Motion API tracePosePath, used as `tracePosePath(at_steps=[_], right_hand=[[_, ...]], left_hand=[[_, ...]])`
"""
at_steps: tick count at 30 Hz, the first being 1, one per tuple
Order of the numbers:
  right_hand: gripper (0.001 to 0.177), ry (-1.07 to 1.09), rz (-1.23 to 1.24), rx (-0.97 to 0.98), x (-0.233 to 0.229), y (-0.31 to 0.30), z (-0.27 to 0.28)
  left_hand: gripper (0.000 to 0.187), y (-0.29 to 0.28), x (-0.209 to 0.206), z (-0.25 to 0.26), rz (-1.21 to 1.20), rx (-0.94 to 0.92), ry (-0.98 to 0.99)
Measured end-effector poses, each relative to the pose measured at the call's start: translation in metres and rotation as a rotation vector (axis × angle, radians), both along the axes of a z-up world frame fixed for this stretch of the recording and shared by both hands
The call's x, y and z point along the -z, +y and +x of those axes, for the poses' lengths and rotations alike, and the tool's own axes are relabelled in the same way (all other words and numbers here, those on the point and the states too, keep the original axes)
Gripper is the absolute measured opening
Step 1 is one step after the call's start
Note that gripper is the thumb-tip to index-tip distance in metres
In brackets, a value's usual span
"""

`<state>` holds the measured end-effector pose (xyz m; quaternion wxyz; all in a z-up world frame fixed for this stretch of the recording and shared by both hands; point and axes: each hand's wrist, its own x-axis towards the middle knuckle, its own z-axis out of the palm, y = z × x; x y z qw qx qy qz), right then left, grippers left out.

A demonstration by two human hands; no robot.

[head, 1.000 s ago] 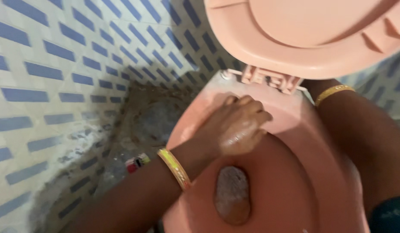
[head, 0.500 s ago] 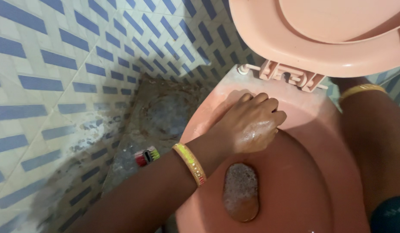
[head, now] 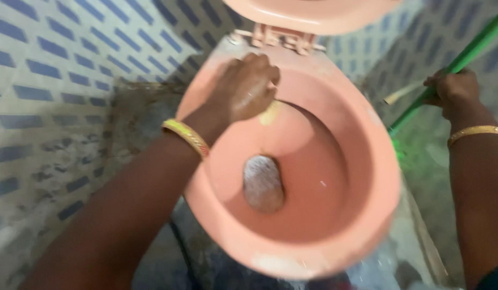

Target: The person pours cleaning liquid into a pink toilet, mixes detergent in a bucket of water, and uses a brush to scrub the bathroom floor around the toilet.

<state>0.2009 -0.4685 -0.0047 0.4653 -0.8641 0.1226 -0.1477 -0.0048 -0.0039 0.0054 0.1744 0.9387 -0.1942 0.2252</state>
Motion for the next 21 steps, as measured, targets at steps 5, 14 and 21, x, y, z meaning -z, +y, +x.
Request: tracePosePath(at_steps=[5,14,21], right_hand=[[0.018,-0.022,0.224,-0.047,-0.022,-0.054,-0.099],[0.041,-0.185,0.092,-0.309,-0.038,-0.072,-0.216],[0.041,-0.168,-0.130,-0.383,-0.032,-0.018,-0.268]], left_hand=[[0.024,-0.053,-0.031,-0.035,-0.241,0.061,-0.064],[0.101,-0.251,-0.116,-0.094,-0.479,0.500,-0.286],[0.098,-0.378,-0.136,-0.152,-0.585,0.539,-0.415]])
